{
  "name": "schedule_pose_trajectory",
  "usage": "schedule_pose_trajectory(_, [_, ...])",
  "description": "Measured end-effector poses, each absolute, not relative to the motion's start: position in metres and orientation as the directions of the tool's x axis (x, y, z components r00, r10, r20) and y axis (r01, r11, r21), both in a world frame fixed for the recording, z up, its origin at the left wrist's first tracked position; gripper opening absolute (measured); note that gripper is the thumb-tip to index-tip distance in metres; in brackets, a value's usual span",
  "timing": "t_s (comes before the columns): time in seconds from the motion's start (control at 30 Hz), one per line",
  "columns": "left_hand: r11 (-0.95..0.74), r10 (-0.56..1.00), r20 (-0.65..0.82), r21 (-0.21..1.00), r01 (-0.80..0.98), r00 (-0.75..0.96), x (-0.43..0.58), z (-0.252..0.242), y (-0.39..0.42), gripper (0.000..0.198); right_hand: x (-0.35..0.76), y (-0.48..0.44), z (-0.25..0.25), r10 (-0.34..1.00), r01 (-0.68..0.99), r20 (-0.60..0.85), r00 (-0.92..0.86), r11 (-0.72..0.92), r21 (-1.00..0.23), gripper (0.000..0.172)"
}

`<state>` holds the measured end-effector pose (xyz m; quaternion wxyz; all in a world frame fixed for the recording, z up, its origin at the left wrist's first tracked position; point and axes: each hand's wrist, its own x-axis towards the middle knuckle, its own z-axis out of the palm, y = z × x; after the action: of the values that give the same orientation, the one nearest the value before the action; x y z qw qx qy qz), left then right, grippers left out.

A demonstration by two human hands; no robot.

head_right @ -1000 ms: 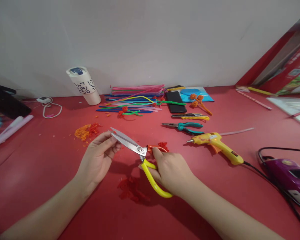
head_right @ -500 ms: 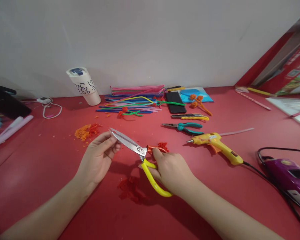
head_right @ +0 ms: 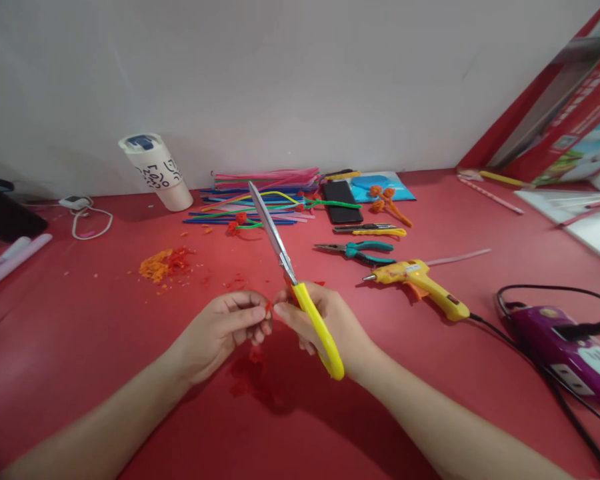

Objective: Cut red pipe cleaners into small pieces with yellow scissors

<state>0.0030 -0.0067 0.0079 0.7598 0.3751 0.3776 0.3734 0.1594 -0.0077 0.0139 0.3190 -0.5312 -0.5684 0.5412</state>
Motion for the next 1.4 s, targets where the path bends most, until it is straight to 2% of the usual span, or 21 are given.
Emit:
schedule_pose_trajectory(0.17, [0.456, 0.823, -0.321, 0.866, -0.208, 0.469, 0.007, 0.006, -0.008, 0.008, 0.160, -0.010, 0.016, 0.947, 0.232, -0.222, -0.233, -0.168, -0.958, 0.017])
schedule_pose_trajectory(0.37, [0.284, 0.899, -0.255, 0.958, -0.031, 0.356, 0.008, 0.008, -0.008, 0.009, 0.161, -0.010, 0.014, 0.947, 0.329, -0.182, -0.264, -0.089, -0.940, 0.006])
schedule_pose_trajectory(0.53, [0.216, 0.912, -0.239, 0.971, 0.105, 0.334, 0.009, 0.004, -0.010, 0.008, 0.159, -0.009, 0.009, 0.955, 0.435, -0.105, -0.277, 0.027, -0.900, 0.009])
schedule_pose_trajectory(0.67, [0.181, 0.924, -0.204, 0.978, 0.101, 0.322, 0.006, 0.007, -0.009, 0.005, 0.161, -0.006, 0.010, 0.957, 0.509, -0.081, -0.279, 0.076, -0.858, 0.018])
schedule_pose_trajectory(0.73, [0.176, 0.948, -0.182, 0.983, 0.046, 0.260, 0.003, 0.010, -0.006, 0.005, 0.165, -0.005, 0.011, 0.959, 0.613, -0.047, -0.281, 0.141, -0.777, 0.024])
schedule_pose_trajectory(0.87, [0.163, 0.986, -0.158, 0.975, -0.153, 0.046, -0.005, 0.013, 0.001, 0.007, 0.173, -0.003, 0.008, 0.948, 0.826, 0.003, -0.317, 0.278, -0.491, 0.033])
schedule_pose_trajectory(0.97, [0.112, 0.992, -0.124, 0.959, -0.260, -0.030, -0.010, 0.012, 0.004, 0.006, 0.176, -0.004, 0.002, 0.928, 0.880, 0.017, -0.371, 0.358, -0.312, 0.036])
schedule_pose_trajectory(1.07, [0.053, 0.996, -0.073, 0.956, -0.290, -0.057, -0.014, 0.012, 0.006, 0.003, 0.177, -0.006, -0.003, 0.904, 0.887, 0.046, -0.426, 0.427, -0.175, 0.039])
schedule_pose_trajectory(1.2, [0.011, 0.996, -0.038, 0.956, -0.295, -0.083, -0.017, 0.011, 0.007, 0.002, 0.178, -0.006, -0.005, 0.885, 0.880, 0.069, -0.461, 0.466, -0.095, 0.040])
schedule_pose_trajectory(1.4, [-0.002, 0.995, -0.027, 0.957, -0.289, -0.095, -0.018, 0.012, 0.007, 0.003, 0.178, -0.005, -0.007, 0.874, 0.874, 0.094, -0.477, 0.483, -0.052, 0.040])
